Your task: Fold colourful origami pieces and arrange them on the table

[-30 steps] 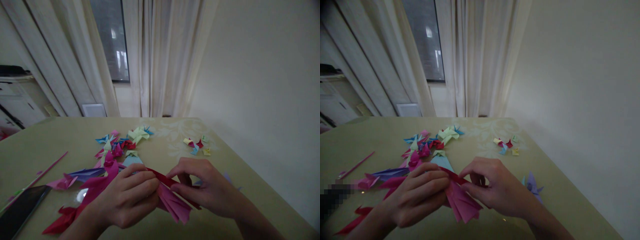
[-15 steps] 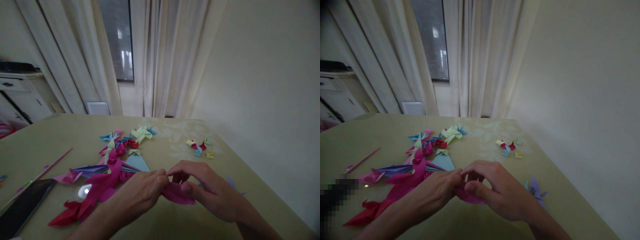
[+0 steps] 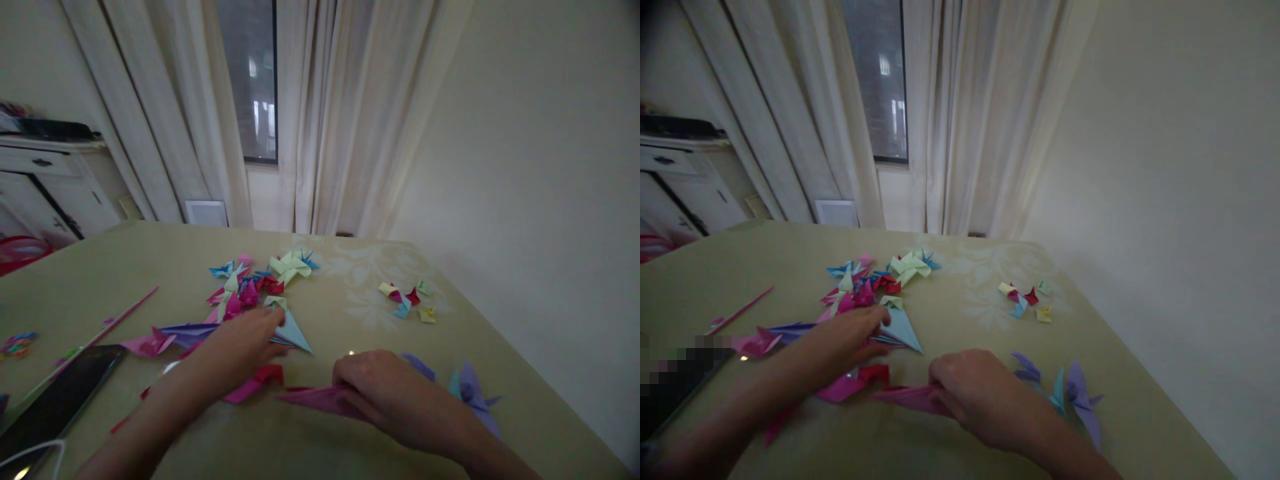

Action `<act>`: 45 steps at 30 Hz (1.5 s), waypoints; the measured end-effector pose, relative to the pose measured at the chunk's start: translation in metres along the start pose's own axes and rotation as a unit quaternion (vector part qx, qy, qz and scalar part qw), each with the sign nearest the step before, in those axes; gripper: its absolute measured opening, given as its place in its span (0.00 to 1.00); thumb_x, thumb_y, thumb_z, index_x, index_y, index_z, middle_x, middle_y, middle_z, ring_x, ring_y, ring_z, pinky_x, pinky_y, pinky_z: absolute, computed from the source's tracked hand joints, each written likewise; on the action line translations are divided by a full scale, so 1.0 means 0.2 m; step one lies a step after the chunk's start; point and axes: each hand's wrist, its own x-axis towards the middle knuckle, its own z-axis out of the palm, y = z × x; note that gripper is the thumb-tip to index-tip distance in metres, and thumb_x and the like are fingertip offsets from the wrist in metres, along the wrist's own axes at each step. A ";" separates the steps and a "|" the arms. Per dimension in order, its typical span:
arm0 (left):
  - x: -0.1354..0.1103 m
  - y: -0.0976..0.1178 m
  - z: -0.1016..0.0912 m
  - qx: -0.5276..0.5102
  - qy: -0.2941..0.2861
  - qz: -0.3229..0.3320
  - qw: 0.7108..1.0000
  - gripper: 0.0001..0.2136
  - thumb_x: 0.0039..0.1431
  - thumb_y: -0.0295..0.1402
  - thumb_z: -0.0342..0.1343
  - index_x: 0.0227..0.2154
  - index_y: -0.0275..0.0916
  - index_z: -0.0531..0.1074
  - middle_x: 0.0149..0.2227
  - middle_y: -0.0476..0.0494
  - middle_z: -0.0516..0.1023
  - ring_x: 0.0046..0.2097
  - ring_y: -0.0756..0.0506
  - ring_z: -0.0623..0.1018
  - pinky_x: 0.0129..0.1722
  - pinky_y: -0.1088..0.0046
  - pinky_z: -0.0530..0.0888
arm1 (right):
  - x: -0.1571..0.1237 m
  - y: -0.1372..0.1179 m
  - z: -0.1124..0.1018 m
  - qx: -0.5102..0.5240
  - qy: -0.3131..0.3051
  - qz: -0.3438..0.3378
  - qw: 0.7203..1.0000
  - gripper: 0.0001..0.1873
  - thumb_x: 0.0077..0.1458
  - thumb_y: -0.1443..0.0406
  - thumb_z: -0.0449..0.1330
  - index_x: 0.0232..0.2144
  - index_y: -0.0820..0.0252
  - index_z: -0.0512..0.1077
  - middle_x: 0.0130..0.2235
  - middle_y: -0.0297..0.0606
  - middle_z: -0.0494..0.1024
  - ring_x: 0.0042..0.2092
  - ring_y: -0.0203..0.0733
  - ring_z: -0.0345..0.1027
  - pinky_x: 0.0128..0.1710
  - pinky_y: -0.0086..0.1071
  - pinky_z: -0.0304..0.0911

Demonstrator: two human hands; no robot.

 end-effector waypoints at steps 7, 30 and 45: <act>0.13 -0.38 0.05 0.097 0.016 -0.097 0.990 0.07 0.61 0.30 0.58 0.40 0.39 0.79 0.46 0.32 0.84 0.48 0.33 0.83 0.48 0.58 0.76 | 0.10 -0.03 0.23 -0.048 -0.097 -0.064 0.992 0.07 0.60 0.61 0.67 0.38 0.57 0.82 0.34 0.40 0.86 0.34 0.47 0.79 0.28 0.33 0.53; -0.09 0.12 -0.13 -0.303 0.164 0.231 0.910 0.04 0.70 0.30 0.61 0.38 0.46 0.77 0.38 0.55 0.80 0.41 0.50 0.78 0.42 0.77 0.71 | 0.13 -0.07 0.10 0.175 0.284 -0.067 0.940 0.28 0.57 0.54 0.75 0.58 0.45 0.76 0.70 0.43 0.62 0.68 0.57 0.56 0.65 0.49 0.60; 0.39 -0.21 0.01 -0.018 0.214 0.014 0.976 0.13 0.73 0.32 0.50 0.47 0.38 0.80 0.48 0.37 0.83 0.52 0.39 0.81 0.55 0.62 0.76 | 0.28 0.31 0.10 -0.200 0.197 0.123 0.952 0.14 0.67 0.69 0.60 0.53 0.63 0.78 0.55 0.56 0.80 0.55 0.58 0.72 0.53 0.47 0.62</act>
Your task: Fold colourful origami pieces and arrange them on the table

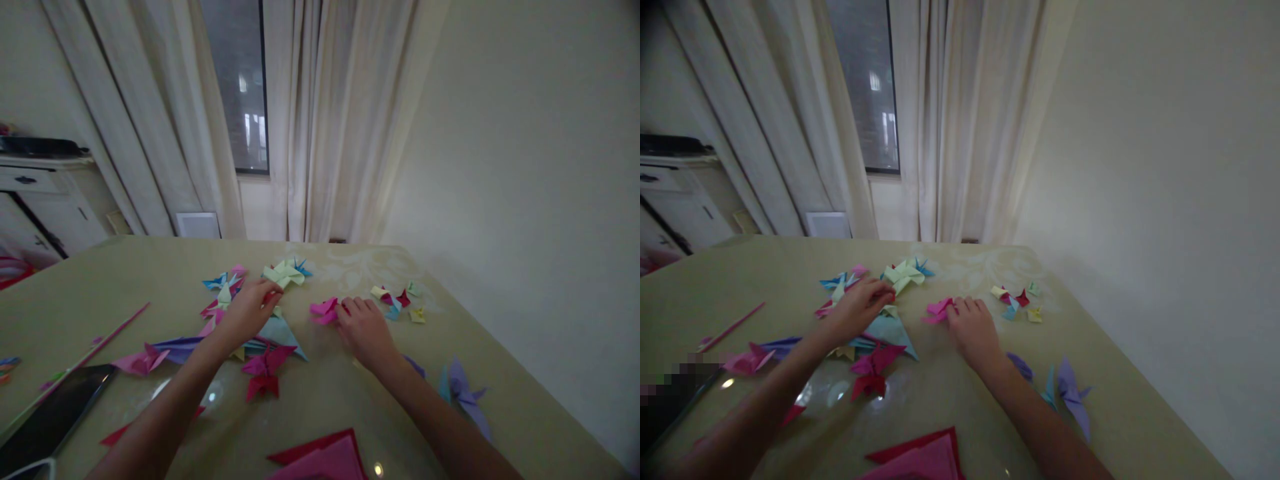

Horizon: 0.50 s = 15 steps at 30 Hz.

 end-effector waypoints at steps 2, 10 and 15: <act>0.11 0.01 0.11 0.036 -0.017 -0.008 0.999 0.13 0.73 0.30 0.51 0.49 0.38 0.80 0.55 0.35 0.81 0.59 0.38 0.78 0.62 0.57 0.72 | -0.01 -0.01 0.03 0.016 -0.043 -0.013 0.999 0.16 0.59 0.66 0.69 0.50 0.62 0.79 0.52 0.51 0.82 0.52 0.57 0.75 0.49 0.43 0.66; 0.31 -0.02 0.33 0.134 -0.081 -0.084 0.984 0.18 0.70 0.39 0.62 0.58 0.39 0.73 0.59 0.38 0.77 0.55 0.38 0.80 0.54 0.51 0.80 | -0.06 0.07 -0.09 0.042 -0.069 0.018 0.997 0.12 0.69 0.63 0.60 0.50 0.61 0.78 0.49 0.48 0.82 0.50 0.52 0.78 0.47 0.38 0.69; 0.27 -0.01 0.28 0.088 -0.023 -0.081 0.993 0.16 0.70 0.38 0.63 0.55 0.38 0.75 0.58 0.38 0.78 0.57 0.37 0.79 0.57 0.48 0.77 | -0.04 0.09 -0.17 0.072 -0.038 0.033 0.996 0.14 0.71 0.61 0.57 0.51 0.62 0.78 0.48 0.48 0.82 0.48 0.52 0.78 0.47 0.38 0.69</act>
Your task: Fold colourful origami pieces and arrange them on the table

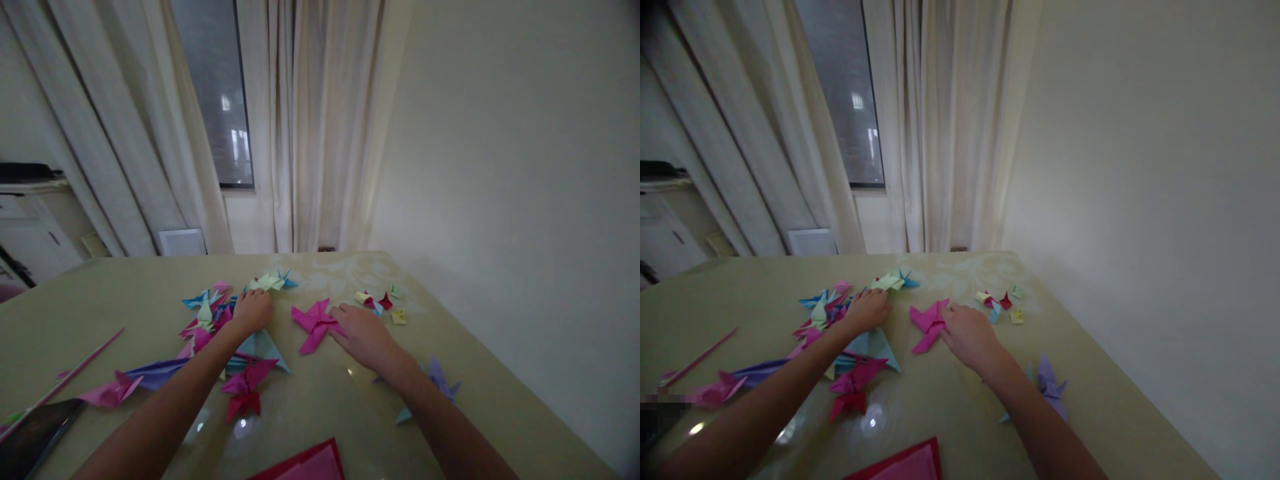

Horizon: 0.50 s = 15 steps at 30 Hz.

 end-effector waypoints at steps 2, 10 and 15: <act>-0.03 -0.01 -0.06 -0.055 0.053 0.005 0.997 0.13 0.70 0.35 0.60 0.52 0.37 0.77 0.57 0.35 0.79 0.59 0.35 0.78 0.62 0.46 0.73 | -0.01 0.00 -0.02 0.017 0.016 -0.010 1.000 0.14 0.71 0.61 0.58 0.53 0.61 0.77 0.50 0.47 0.81 0.51 0.51 0.77 0.51 0.38 0.68; -0.24 0.02 -0.23 -0.377 0.177 0.048 0.908 0.22 0.67 0.52 0.53 0.44 0.37 0.78 0.42 0.38 0.86 0.42 0.40 0.85 0.41 0.67 0.81 | 0.06 -0.04 -0.13 0.262 0.237 -0.054 0.934 0.29 0.63 0.58 0.70 0.62 0.59 0.71 0.60 0.49 0.76 0.60 0.51 0.71 0.61 0.45 0.65; -0.34 0.10 -0.29 -0.474 0.137 0.093 0.865 0.16 0.65 0.49 0.61 0.40 0.39 0.77 0.43 0.41 0.85 0.44 0.41 0.84 0.44 0.68 0.80 | 0.24 -0.12 -0.13 0.398 0.176 -0.085 0.896 0.28 0.58 0.58 0.72 0.58 0.61 0.74 0.54 0.47 0.82 0.54 0.49 0.77 0.57 0.42 0.70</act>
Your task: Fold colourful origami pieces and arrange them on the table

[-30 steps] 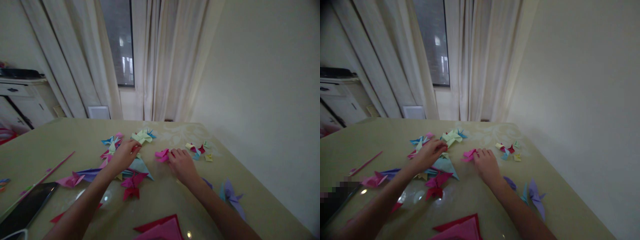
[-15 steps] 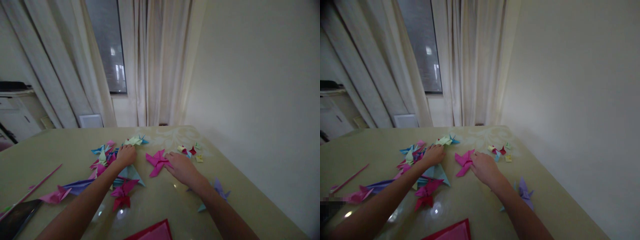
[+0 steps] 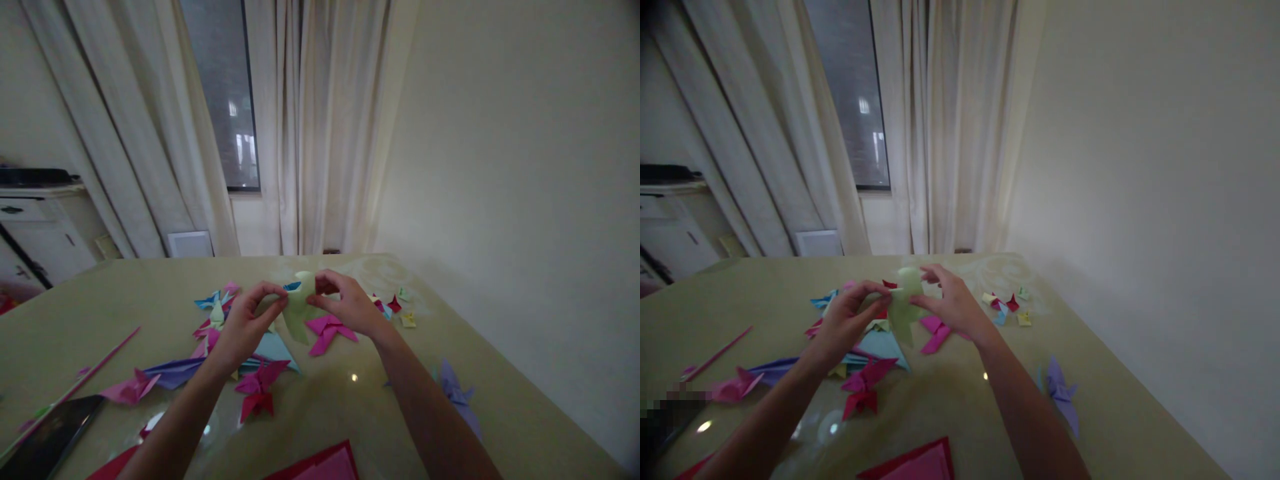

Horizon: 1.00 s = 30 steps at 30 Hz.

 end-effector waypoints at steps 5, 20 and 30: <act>0.00 0.07 -0.14 0.033 -0.047 -0.006 0.998 0.15 0.66 0.46 0.60 0.48 0.42 0.75 0.47 0.42 0.83 0.47 0.41 0.82 0.46 0.65 0.78 | 0.05 0.10 0.00 0.027 -0.053 0.055 0.997 0.07 0.58 0.64 0.69 0.39 0.60 0.81 0.38 0.38 0.86 0.41 0.44 0.80 0.44 0.34 0.72; -0.14 -0.09 -0.13 0.355 -0.410 -0.122 0.831 0.15 0.48 0.28 0.61 0.41 0.44 0.78 0.43 0.45 0.82 0.45 0.38 0.79 0.39 0.67 0.67 | 0.05 0.41 -0.04 -0.270 0.029 0.283 0.920 0.16 0.56 0.61 0.72 0.47 0.59 0.81 0.43 0.46 0.86 0.47 0.51 0.79 0.44 0.37 0.66; -0.12 -0.02 -0.14 0.295 -0.410 -0.123 0.854 0.07 0.53 0.28 0.59 0.36 0.41 0.76 0.39 0.47 0.80 0.41 0.41 0.79 0.38 0.69 0.69 | 0.01 0.03 -0.02 -0.170 -0.074 0.126 0.974 0.10 0.64 0.59 0.69 0.44 0.57 0.81 0.39 0.36 0.86 0.40 0.39 0.79 0.39 0.29 0.65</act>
